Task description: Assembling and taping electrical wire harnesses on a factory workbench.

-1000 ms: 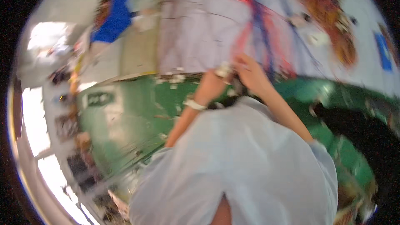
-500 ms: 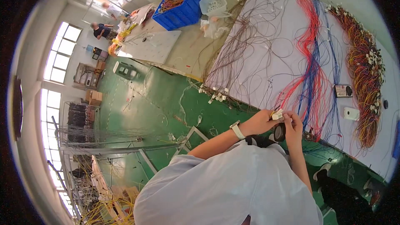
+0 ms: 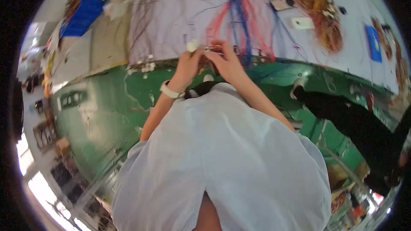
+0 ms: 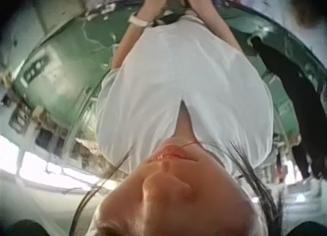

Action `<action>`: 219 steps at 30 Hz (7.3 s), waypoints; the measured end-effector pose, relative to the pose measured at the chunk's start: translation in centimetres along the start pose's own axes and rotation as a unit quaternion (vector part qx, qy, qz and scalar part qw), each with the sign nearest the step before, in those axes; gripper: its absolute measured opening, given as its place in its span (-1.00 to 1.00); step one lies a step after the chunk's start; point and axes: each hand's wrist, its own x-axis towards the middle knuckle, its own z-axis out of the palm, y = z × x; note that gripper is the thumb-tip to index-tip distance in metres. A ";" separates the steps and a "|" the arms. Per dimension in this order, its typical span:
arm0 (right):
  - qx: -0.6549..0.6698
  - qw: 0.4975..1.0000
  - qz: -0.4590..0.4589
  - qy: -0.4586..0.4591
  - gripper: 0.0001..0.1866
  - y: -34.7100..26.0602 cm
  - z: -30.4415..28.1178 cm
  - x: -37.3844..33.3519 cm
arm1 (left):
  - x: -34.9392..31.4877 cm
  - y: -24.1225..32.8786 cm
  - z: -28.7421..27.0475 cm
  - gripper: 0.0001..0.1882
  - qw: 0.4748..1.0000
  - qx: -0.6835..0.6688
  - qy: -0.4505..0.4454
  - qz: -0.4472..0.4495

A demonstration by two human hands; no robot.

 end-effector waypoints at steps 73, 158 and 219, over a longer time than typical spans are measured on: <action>-0.039 0.996 0.085 0.005 -0.92 -1.2 -0.6 -6.3 | -5.7 4.4 -0.3 -0.84 0.912 0.225 0.018 0.342; -0.337 0.931 -0.095 0.100 -0.81 -3.5 -0.8 -3.6 | -5.4 6.4 0.7 -0.88 0.963 -0.197 -0.098 -0.154; -0.171 0.975 -0.139 -0.015 -0.72 -0.1 0.1 -4.8 | -6.6 5.5 0.3 -0.59 0.995 -0.063 -0.044 -0.058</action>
